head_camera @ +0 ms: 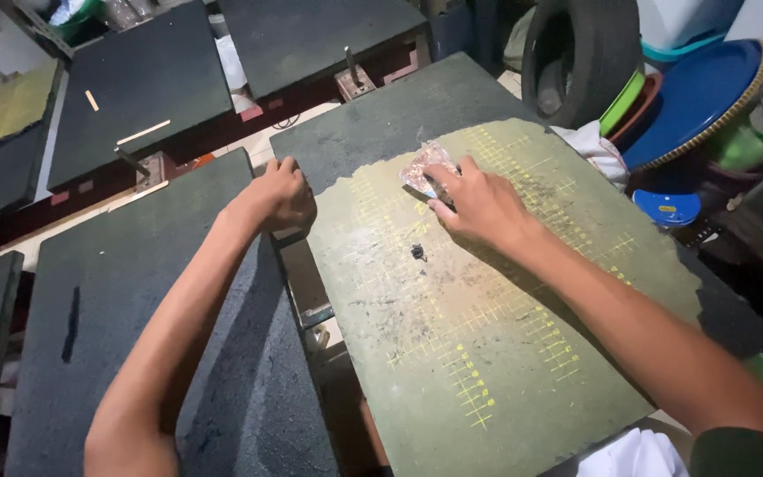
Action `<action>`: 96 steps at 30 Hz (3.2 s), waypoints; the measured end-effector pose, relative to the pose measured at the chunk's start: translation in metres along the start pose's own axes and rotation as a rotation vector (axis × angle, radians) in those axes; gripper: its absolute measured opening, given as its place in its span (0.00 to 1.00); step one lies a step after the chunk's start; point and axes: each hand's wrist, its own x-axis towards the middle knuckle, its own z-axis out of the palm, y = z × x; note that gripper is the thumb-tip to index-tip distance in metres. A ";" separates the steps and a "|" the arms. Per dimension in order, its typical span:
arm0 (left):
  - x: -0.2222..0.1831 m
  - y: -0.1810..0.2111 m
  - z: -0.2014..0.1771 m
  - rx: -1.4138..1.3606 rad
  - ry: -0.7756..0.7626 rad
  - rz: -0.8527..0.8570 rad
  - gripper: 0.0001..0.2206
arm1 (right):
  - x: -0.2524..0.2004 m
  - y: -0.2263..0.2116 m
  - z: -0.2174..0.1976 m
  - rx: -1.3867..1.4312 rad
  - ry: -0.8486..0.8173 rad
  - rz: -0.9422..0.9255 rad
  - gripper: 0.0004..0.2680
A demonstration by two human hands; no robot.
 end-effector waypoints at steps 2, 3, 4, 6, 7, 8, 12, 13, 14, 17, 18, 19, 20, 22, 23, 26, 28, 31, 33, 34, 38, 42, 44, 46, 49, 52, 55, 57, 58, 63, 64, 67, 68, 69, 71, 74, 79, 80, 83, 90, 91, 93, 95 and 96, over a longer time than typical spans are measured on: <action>-0.005 0.001 -0.006 0.090 0.021 0.035 0.31 | 0.000 0.000 -0.003 -0.002 0.000 -0.004 0.18; -0.003 0.001 -0.002 0.088 0.019 0.033 0.31 | -0.001 -0.001 -0.004 -0.002 -0.001 -0.006 0.18; -0.001 0.000 0.002 0.153 0.039 0.040 0.32 | -0.002 -0.003 -0.005 0.009 0.001 -0.005 0.17; 0.000 -0.001 0.006 0.217 0.060 0.043 0.32 | -0.002 -0.003 -0.005 0.020 0.006 -0.006 0.17; 0.000 -0.002 0.006 0.207 0.075 0.055 0.29 | -0.001 -0.003 -0.004 0.017 0.003 -0.007 0.17; -0.001 -0.002 0.006 0.198 0.089 0.068 0.25 | 0.000 -0.002 -0.003 0.015 0.001 -0.007 0.17; -0.016 -0.019 -0.002 0.052 0.120 0.074 0.16 | -0.002 -0.003 -0.007 0.009 0.006 0.000 0.17; -0.028 -0.021 -0.014 -0.202 0.141 0.035 0.15 | -0.003 -0.005 -0.009 0.015 0.006 0.004 0.17; -0.040 -0.023 -0.026 -0.456 0.161 -0.005 0.13 | -0.004 -0.007 -0.010 0.021 0.006 0.008 0.16; -0.046 -0.028 -0.017 -0.545 0.226 0.066 0.08 | -0.003 -0.003 -0.005 0.018 0.006 -0.003 0.17; -0.043 -0.024 -0.014 -0.546 0.227 0.063 0.08 | -0.001 -0.003 -0.003 0.017 0.006 -0.006 0.17; -0.039 -0.021 -0.011 -0.510 0.233 0.042 0.09 | -0.001 -0.002 -0.001 0.011 0.010 -0.010 0.17; -0.036 -0.017 -0.009 -0.473 0.239 0.020 0.09 | 0.000 -0.001 0.001 0.005 0.014 -0.014 0.17; -0.046 -0.010 -0.016 -0.429 0.246 0.010 0.10 | -0.001 -0.003 -0.001 0.000 0.017 -0.014 0.17; -0.050 -0.006 -0.019 -0.385 0.252 0.001 0.10 | -0.002 -0.003 -0.002 -0.005 0.020 -0.015 0.17; -0.029 -0.013 0.001 -0.341 0.274 -0.013 0.11 | -0.003 -0.005 -0.006 -0.005 0.018 -0.019 0.17; -0.023 -0.013 0.006 -0.327 0.275 -0.015 0.10 | -0.002 -0.004 -0.006 -0.004 0.016 -0.021 0.17; -0.018 -0.007 0.004 -0.228 0.217 -0.016 0.13 | -0.002 -0.004 -0.004 -0.013 0.022 -0.024 0.17; -0.013 -0.004 0.003 -0.141 0.159 -0.016 0.17 | -0.002 -0.003 -0.001 -0.021 0.031 -0.024 0.17; -0.009 -0.003 0.004 -0.064 0.108 -0.007 0.20 | -0.001 -0.002 0.002 -0.037 0.037 -0.025 0.17; 0.017 -0.006 0.028 0.169 0.115 0.015 0.24 | -0.002 -0.001 -0.002 -0.018 0.036 -0.018 0.17; 0.021 -0.009 0.036 0.228 0.220 0.039 0.23 | 0.000 0.000 0.001 -0.019 0.022 -0.014 0.17; 0.019 -0.008 0.033 0.272 0.217 0.046 0.21 | -0.001 0.000 0.001 -0.024 0.030 -0.014 0.17; 0.009 -0.006 0.029 0.320 0.244 0.061 0.20 | -0.002 0.001 0.001 -0.025 0.036 -0.017 0.17; 0.008 -0.007 0.031 0.345 0.298 0.083 0.20 | -0.002 0.001 -0.001 -0.026 0.040 -0.024 0.17; -0.002 -0.004 0.025 0.327 0.349 0.101 0.20 | -0.003 -0.001 -0.004 -0.020 0.031 -0.020 0.17; -0.008 -0.002 0.018 0.345 0.366 0.096 0.18 | -0.002 -0.002 -0.005 -0.012 0.029 -0.014 0.16; -0.013 -0.001 0.013 0.357 0.356 0.086 0.17 | -0.003 -0.002 -0.004 -0.010 0.028 -0.011 0.17; -0.017 -0.001 0.008 0.343 0.369 0.081 0.16 | -0.004 -0.002 -0.004 -0.006 0.028 -0.014 0.17; -0.028 -0.010 -0.004 0.140 0.386 0.083 0.12 | -0.002 -0.001 -0.003 -0.009 0.020 -0.001 0.17; -0.030 -0.008 -0.010 0.018 0.353 0.069 0.12 | -0.001 0.001 -0.001 -0.016 0.021 -0.004 0.17; -0.037 -0.002 -0.019 -0.202 0.314 0.072 0.12 | -0.001 0.003 0.001 -0.018 0.021 -0.003 0.17; -0.039 -0.001 -0.020 -0.299 0.309 0.084 0.11 | 0.000 0.002 0.001 -0.011 0.023 -0.005 0.17; -0.043 0.000 -0.025 -0.299 0.310 0.085 0.11 | -0.001 0.002 0.000 -0.011 0.023 -0.004 0.17; -0.052 0.003 -0.032 -0.370 0.305 0.088 0.09 | -0.002 0.001 -0.002 -0.009 0.027 -0.008 0.17; -0.058 0.003 -0.035 -0.282 0.313 0.087 0.08 | -0.002 0.000 -0.002 -0.003 0.032 -0.011 0.17; -0.033 -0.003 -0.013 -0.140 0.336 0.061 0.07 | 0.000 0.002 0.000 0.003 0.013 -0.009 0.16; -0.031 -0.002 -0.011 -0.059 0.322 0.062 0.08 | 0.000 0.002 0.000 0.016 0.006 -0.011 0.16; -0.024 0.006 -0.008 0.262 0.353 0.064 0.11 | 0.001 0.002 0.007 -0.025 0.030 -0.007 0.17; -0.013 0.011 -0.002 0.363 0.267 0.085 0.14 | -0.001 0.001 0.003 -0.006 0.025 -0.014 0.17; -0.007 0.007 0.004 0.316 0.266 0.072 0.15 | -0.001 0.002 0.003 -0.008 0.027 -0.015 0.16; 0.001 0.003 0.011 0.270 0.265 0.059 0.16 | 0.001 0.002 0.004 -0.010 0.030 -0.015 0.16; 0.004 0.005 0.012 0.205 0.201 0.026 0.20 | 0.001 0.004 0.005 -0.015 0.036 -0.018 0.16; 0.003 0.005 0.007 0.206 0.201 0.026 0.20 | 0.001 0.003 0.003 -0.015 0.037 -0.018 0.16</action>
